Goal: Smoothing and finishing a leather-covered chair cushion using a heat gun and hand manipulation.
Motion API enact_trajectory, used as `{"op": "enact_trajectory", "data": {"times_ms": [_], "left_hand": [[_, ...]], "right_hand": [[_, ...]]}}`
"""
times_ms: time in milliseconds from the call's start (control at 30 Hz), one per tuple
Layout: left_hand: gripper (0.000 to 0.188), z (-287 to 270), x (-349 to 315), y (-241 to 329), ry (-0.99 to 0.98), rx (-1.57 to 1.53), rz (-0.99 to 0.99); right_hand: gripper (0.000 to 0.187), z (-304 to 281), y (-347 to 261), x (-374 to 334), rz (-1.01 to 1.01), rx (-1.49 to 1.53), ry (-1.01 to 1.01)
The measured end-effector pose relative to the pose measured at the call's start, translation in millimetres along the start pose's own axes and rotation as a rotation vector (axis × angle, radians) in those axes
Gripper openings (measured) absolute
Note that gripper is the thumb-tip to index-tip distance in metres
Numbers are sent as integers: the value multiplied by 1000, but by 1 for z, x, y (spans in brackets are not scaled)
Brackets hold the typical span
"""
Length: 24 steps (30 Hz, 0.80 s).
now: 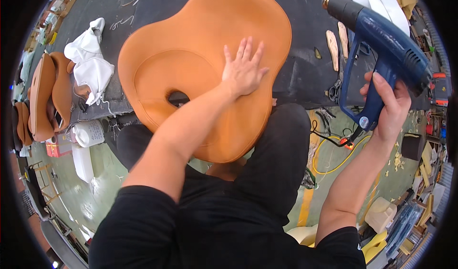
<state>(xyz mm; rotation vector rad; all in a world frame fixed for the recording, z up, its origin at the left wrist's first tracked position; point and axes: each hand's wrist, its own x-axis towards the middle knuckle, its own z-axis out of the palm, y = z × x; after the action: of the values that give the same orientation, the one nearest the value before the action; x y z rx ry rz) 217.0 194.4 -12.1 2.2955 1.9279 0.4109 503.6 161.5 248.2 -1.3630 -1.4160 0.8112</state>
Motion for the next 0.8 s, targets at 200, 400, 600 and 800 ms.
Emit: {"op": "enact_trajectory", "data": {"times_ms": [200, 400, 600, 800], "left_hand": [[84, -21, 32, 24, 130, -43, 4], [91, -2, 13, 10, -75, 7, 16], [84, -72, 75, 11, 542, -102, 42], [82, -5, 6, -1, -45, 15, 3]], "right_hand": [[25, -6, -1, -1, -1, 17, 58], [26, 4, 20, -3, 46, 103, 36], [27, -13, 20, -11, 90, 74, 130], [27, -6, 16, -5, 10, 94, 173]]}}
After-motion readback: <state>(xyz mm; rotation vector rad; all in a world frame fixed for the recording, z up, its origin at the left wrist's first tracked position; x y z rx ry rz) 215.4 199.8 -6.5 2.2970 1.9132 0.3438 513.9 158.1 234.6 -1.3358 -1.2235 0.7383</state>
